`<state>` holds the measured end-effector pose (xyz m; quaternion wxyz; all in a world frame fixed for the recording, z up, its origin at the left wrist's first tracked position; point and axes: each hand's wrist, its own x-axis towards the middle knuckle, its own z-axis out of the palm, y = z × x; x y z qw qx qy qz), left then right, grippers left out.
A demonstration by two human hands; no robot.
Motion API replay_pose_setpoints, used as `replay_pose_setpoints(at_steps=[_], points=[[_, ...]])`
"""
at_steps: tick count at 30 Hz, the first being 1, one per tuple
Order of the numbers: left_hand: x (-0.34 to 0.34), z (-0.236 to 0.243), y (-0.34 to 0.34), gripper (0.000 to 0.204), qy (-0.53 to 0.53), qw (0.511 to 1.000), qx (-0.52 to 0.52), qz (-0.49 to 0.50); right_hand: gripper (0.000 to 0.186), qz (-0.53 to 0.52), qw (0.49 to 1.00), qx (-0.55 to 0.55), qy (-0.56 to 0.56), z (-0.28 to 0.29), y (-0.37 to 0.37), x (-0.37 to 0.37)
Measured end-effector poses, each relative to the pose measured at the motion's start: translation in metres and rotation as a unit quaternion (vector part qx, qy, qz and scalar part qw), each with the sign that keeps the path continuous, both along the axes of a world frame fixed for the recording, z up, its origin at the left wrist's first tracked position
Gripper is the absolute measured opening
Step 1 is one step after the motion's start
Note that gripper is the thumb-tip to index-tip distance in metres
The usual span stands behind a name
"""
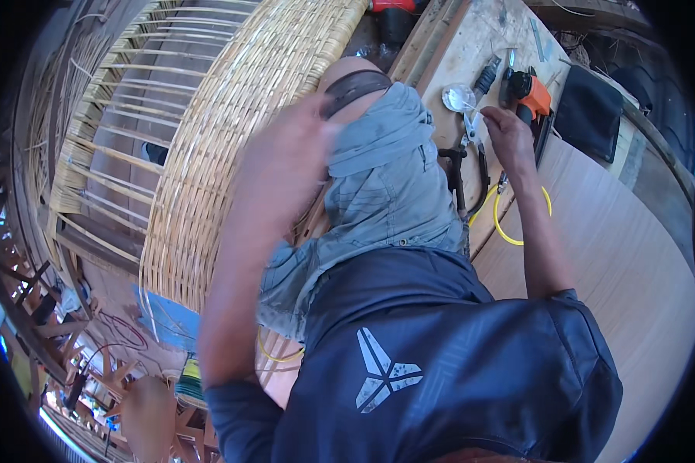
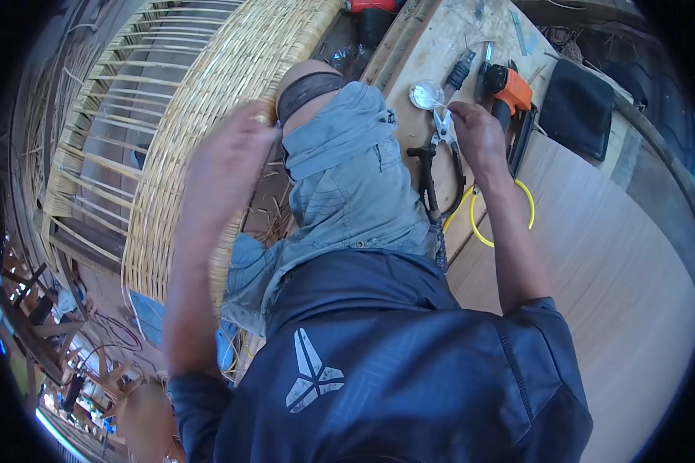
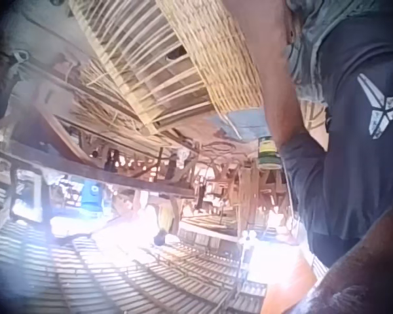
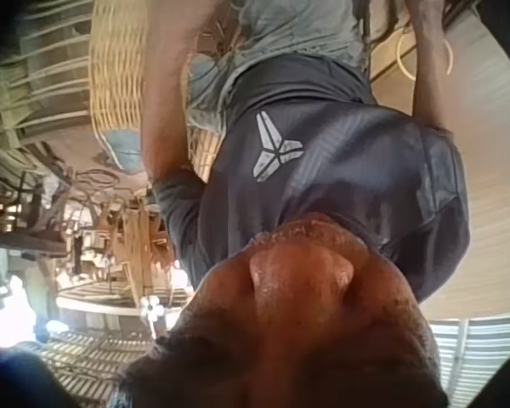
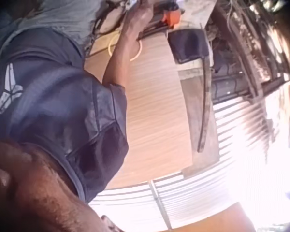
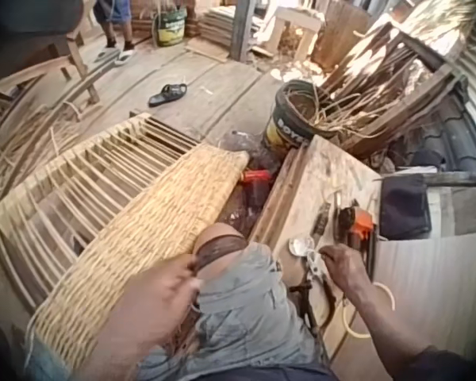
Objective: Weaving strips of rattan onto a wooden frame to create a piece of furniture.
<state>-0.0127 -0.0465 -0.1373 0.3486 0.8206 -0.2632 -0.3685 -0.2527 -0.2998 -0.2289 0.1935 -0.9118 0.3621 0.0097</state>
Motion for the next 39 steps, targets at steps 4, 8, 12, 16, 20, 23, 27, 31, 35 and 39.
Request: replay_pose_setpoints(at_steps=[4,8,12,16,20,23,27,31,35,39], points=[[-0.059,-0.073,-0.093,0.032,-0.257,0.945,-0.080,-0.186,0.022,0.006,1.000,-0.017,0.010,-0.017,-0.006,0.015],[-0.081,-0.094,-0.162,0.036,-0.271,0.937,0.031,-0.216,0.023,0.026,0.995,-0.024,0.089,-0.025,-0.016,0.032],[-0.093,-0.127,-0.178,0.035,-0.231,0.940,0.054,-0.245,0.023,0.042,0.995,-0.010,0.085,-0.030,-0.017,0.033],[-0.094,-0.145,-0.179,0.033,-0.234,0.934,0.048,-0.266,0.022,0.049,0.990,0.020,0.134,-0.027,-0.019,0.033],[-0.092,-0.142,-0.183,0.038,-0.189,0.942,0.046,-0.272,0.021,0.065,0.993,0.059,0.084,-0.018,-0.035,0.025],[-0.092,-0.144,-0.181,0.041,-0.194,0.944,0.054,-0.261,0.021,-0.139,0.948,0.269,0.100,0.008,-0.040,0.029],[-0.088,-0.133,-0.162,0.039,-0.290,0.941,-0.033,-0.171,0.025,-0.220,0.888,0.400,0.058,0.017,-0.040,0.022],[-0.049,-0.069,-0.100,0.030,-0.328,0.933,-0.097,-0.115,0.024,-0.213,0.868,0.447,-0.035,0.025,-0.019,0.028],[-0.005,-0.020,-0.005,0.016,-0.327,0.944,-0.021,-0.041,0.023,-0.154,0.868,0.425,-0.209,0.034,0.005,0.053],[0.042,-0.012,0.121,0.010,-0.375,0.909,0.165,0.079,0.024,0.003,0.852,0.432,-0.296,0.031,0.079,0.133]])
